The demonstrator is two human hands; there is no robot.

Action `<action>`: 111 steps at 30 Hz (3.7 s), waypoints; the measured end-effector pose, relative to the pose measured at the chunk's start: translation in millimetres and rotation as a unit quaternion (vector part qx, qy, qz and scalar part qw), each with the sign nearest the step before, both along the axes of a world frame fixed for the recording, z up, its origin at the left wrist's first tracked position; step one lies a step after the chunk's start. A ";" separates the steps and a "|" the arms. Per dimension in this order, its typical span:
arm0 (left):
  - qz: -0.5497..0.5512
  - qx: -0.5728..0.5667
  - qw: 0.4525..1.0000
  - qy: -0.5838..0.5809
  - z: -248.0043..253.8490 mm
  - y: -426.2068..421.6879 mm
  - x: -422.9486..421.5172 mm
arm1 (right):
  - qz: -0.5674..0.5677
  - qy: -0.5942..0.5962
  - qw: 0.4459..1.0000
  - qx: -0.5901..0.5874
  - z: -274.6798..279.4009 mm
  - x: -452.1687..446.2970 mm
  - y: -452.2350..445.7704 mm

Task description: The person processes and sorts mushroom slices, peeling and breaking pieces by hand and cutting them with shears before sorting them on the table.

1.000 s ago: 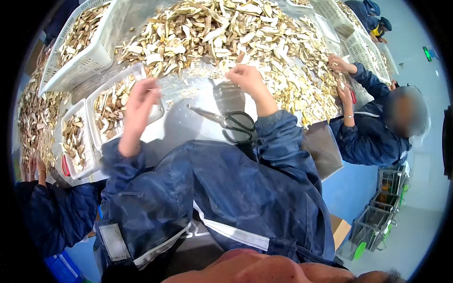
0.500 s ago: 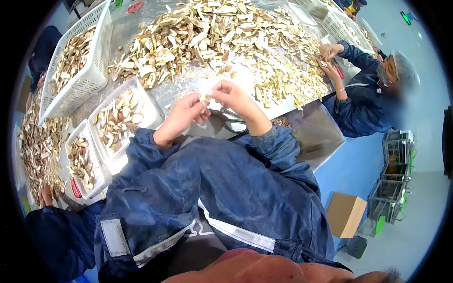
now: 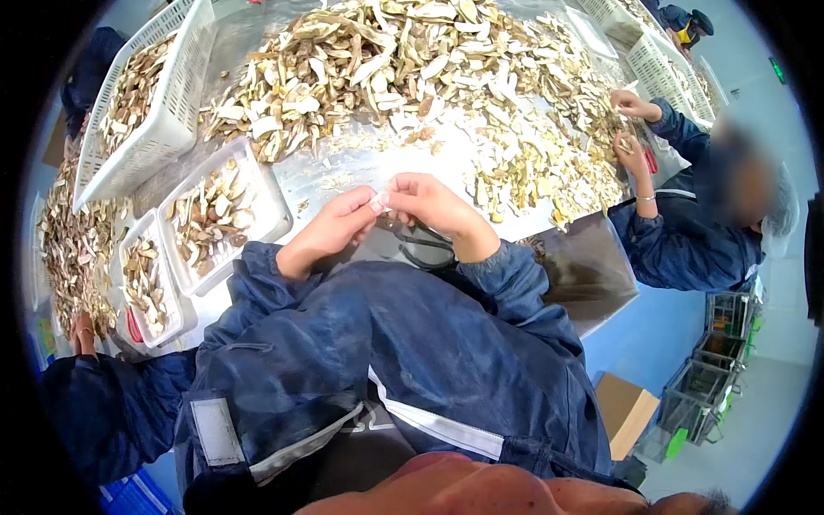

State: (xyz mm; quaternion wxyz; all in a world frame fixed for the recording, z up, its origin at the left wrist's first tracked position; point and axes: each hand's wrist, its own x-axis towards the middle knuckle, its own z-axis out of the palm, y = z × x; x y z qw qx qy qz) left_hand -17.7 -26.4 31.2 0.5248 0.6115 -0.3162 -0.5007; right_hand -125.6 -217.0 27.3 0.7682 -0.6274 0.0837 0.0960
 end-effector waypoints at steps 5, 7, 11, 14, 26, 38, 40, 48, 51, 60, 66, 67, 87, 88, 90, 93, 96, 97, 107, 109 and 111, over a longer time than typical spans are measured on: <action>-0.030 0.008 0.999 0.017 -1.0 -13.8 -4.8 | -0.016 -0.015 1.000 0.001 -19.2 -11.3 -7.5; -0.034 0.007 0.999 0.027 -4.9 -15.4 -6.3 | -0.024 -0.016 0.999 0.021 -19.5 -14.6 -5.4; -0.035 0.016 0.999 0.033 -2.1 -14.3 -8.8 | -0.030 -0.012 0.998 0.061 -20.6 -18.1 -2.4; -0.027 0.000 0.999 0.036 -9.4 -12.0 -6.3 | -0.047 -0.005 0.997 0.060 -16.5 -17.2 -1.5; 0.101 -0.044 0.976 0.188 -9.6 0.6 5.7 | -0.233 -0.013 0.772 -0.592 5.8 44.0 -83.5; 0.127 -0.148 0.943 0.270 -31.6 7.7 18.9 | -0.213 0.098 0.692 -0.683 -7.1 80.1 -56.9; 0.141 -0.147 0.942 0.265 -32.8 8.4 18.6 | -0.229 0.058 0.742 -0.628 -10.3 74.1 -53.9; 0.202 -0.143 0.952 0.182 -28.6 7.1 14.6 | -0.121 0.052 0.988 -0.077 15.1 26.8 2.8; 0.203 -0.127 0.959 0.152 -26.6 4.1 8.1 | -0.089 0.085 0.992 -0.034 18.0 19.1 28.2; 0.254 -0.121 0.943 0.176 -32.0 9.1 15.1 | -0.024 -0.037 0.807 -0.589 36.4 -46.2 30.0; 0.257 -0.117 0.946 0.160 -31.6 7.9 10.0 | 0.042 -0.033 0.716 -0.696 17.2 -58.2 41.1; 0.257 -0.120 0.947 0.148 -32.9 7.6 10.2 | 0.041 -0.034 0.724 -0.688 21.1 -54.5 40.1; 0.198 -0.104 0.950 0.219 -37.5 4.0 4.1 | -0.095 0.096 0.940 -0.313 28.6 -51.4 43.5; 0.196 -0.104 0.950 0.219 -38.3 4.1 3.9 | -0.096 0.102 0.937 -0.321 32.2 -49.7 44.7; 0.193 -0.104 0.951 0.218 -39.4 4.1 3.3 | -0.098 0.106 0.931 -0.336 34.3 -48.7 46.2; 0.184 -0.098 0.955 0.209 -37.0 4.1 3.3 | -0.104 0.088 0.923 -0.360 34.0 -49.8 47.8; 0.194 -0.073 0.955 0.213 -30.9 3.5 0.9 | -0.108 0.062 0.914 -0.386 30.9 -53.5 45.9; 0.189 -0.069 0.955 0.216 -30.9 3.7 1.4 | -0.110 0.056 0.913 -0.390 25.6 -55.5 43.9; 0.142 -0.083 0.935 0.313 -24.7 10.7 9.0 | -0.105 0.042 0.843 -0.526 -0.3 -55.1 28.9; 0.134 -0.088 0.933 0.323 -15.6 11.9 8.4 | -0.094 0.015 0.830 -0.549 -1.5 -50.0 31.8; 0.141 -0.105 0.925 0.336 -14.8 12.2 6.7 | -0.079 -0.012 0.816 -0.572 0.9 -44.6 34.9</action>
